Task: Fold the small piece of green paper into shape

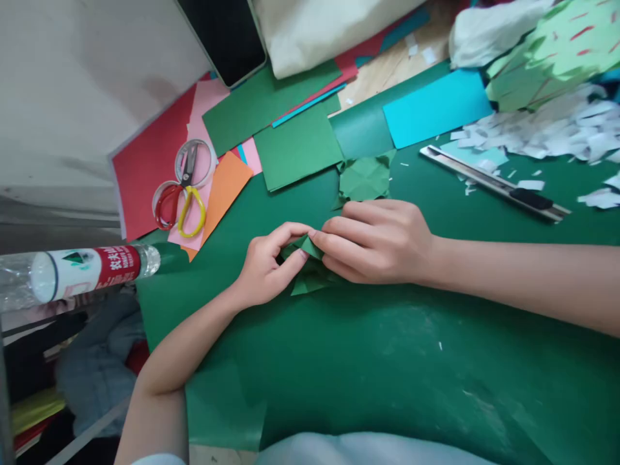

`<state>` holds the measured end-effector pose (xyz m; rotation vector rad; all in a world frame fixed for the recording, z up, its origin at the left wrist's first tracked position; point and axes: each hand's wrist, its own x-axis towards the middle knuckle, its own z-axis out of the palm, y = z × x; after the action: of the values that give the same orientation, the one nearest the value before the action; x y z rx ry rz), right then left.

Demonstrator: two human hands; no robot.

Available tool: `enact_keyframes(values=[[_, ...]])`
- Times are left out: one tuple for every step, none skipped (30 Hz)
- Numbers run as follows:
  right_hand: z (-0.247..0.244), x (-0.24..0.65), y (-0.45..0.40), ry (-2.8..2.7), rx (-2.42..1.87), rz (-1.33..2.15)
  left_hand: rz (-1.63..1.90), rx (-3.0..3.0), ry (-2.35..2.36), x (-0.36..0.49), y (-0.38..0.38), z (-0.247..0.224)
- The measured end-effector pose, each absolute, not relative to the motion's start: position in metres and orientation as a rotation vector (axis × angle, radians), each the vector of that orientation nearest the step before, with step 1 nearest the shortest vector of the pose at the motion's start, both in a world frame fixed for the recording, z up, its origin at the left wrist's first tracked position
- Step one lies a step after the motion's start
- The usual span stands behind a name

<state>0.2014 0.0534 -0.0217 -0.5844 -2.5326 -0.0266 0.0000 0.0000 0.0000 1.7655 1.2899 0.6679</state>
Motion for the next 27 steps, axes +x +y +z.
enact_keyframes(values=[[-0.022,0.201,0.053,-2.514,-0.574,-0.049,0.665,1.778,1.297,0.0,0.0,0.0],[-0.023,0.201,0.053,-2.493,-0.563,-0.072,0.664,1.791,1.3,0.0,0.0,-0.001],[-0.023,0.201,0.053,-2.478,-0.552,-0.093,0.668,1.804,1.3,0.0,0.0,-0.001],[-0.023,0.201,0.053,-2.469,-0.543,-0.109,0.675,1.818,1.297,0.0,0.0,-0.002],[-0.024,0.201,0.053,-2.463,-0.538,-0.118,0.685,1.831,1.292,0.0,0.0,-0.002],[-0.024,0.201,0.053,-2.462,-0.534,-0.123,0.693,1.843,1.289,0.0,0.0,-0.002],[-0.024,0.201,0.053,-2.46,-0.529,-0.127,0.701,1.855,1.288,0.0,0.0,-0.002],[-0.024,0.2,0.053,-2.458,-0.52,-0.131,0.707,1.864,1.29,0.0,0.0,-0.002],[-0.024,0.2,0.053,-2.455,-0.511,-0.133,0.711,1.873,1.295,0.001,0.0,-0.002],[-0.024,0.2,0.054,-2.455,-0.502,-0.129,0.713,1.88,1.302,0.001,0.0,-0.002],[-0.023,0.2,0.054,-2.461,-0.491,-0.117,0.714,1.886,1.309,0.001,0.0,-0.002],[-0.023,0.199,0.054,-2.47,-0.478,-0.096,0.714,1.892,1.314,0.001,0.0,-0.002],[-0.022,0.199,0.055,-2.48,-0.462,-0.063,0.714,1.901,1.316,0.001,0.0,-0.002],[-0.022,0.199,0.055,-2.492,-0.44,-0.019,0.717,1.918,1.314,0.002,-0.001,-0.002],[-0.021,0.199,0.056,-2.504,-0.415,0.033,0.724,1.944,1.309,0.002,-0.001,-0.002],[-0.02,0.199,0.056,-2.513,-0.389,0.091,0.735,1.979,1.301,0.002,-0.001,-0.003],[-0.02,0.199,0.057,-2.52,-0.369,0.157,0.75,2.022,1.291,0.002,-0.001,-0.003],[-0.019,0.199,0.057,-2.526,-0.358,0.228,0.766,2.068,1.279,0.003,-0.001,-0.004],[-0.019,0.199,0.058,-2.536,-0.356,0.303,0.782,2.111,1.266,0.003,-0.001,-0.004],[-0.018,0.199,0.059,-2.55,-0.364,0.378,0.796,2.149,1.254,0.003,-0.001,-0.005],[-0.018,0.199,0.059,-2.567,-0.379,0.452,0.808,2.181,1.243,0.003,-0.002,-0.005],[-0.018,0.199,0.06,-2.588,-0.399,0.521,0.82,2.208,1.233,0.003,-0.002,-0.006],[-0.017,0.199,0.062,-2.611,-0.42,0.581,0.83,2.231,1.225,0.004,-0.003,-0.006],[-0.017,0.198,0.063,-2.633,-0.436,0.629,0.839,2.248,1.223,0.004,-0.003,-0.006],[-0.016,0.198,0.064,-2.65,-0.445,0.668,0.848,2.262,1.225,0.004,-0.004,-0.006],[-0.015,0.198,0.066,-2.662,-0.445,0.702,0.856,2.276,1.226,0.004,-0.005,-0.006],[-0.015,0.198,0.067,-2.668,-0.438,0.737,0.866,2.289,1.229,0.005,-0.006,-0.006]])
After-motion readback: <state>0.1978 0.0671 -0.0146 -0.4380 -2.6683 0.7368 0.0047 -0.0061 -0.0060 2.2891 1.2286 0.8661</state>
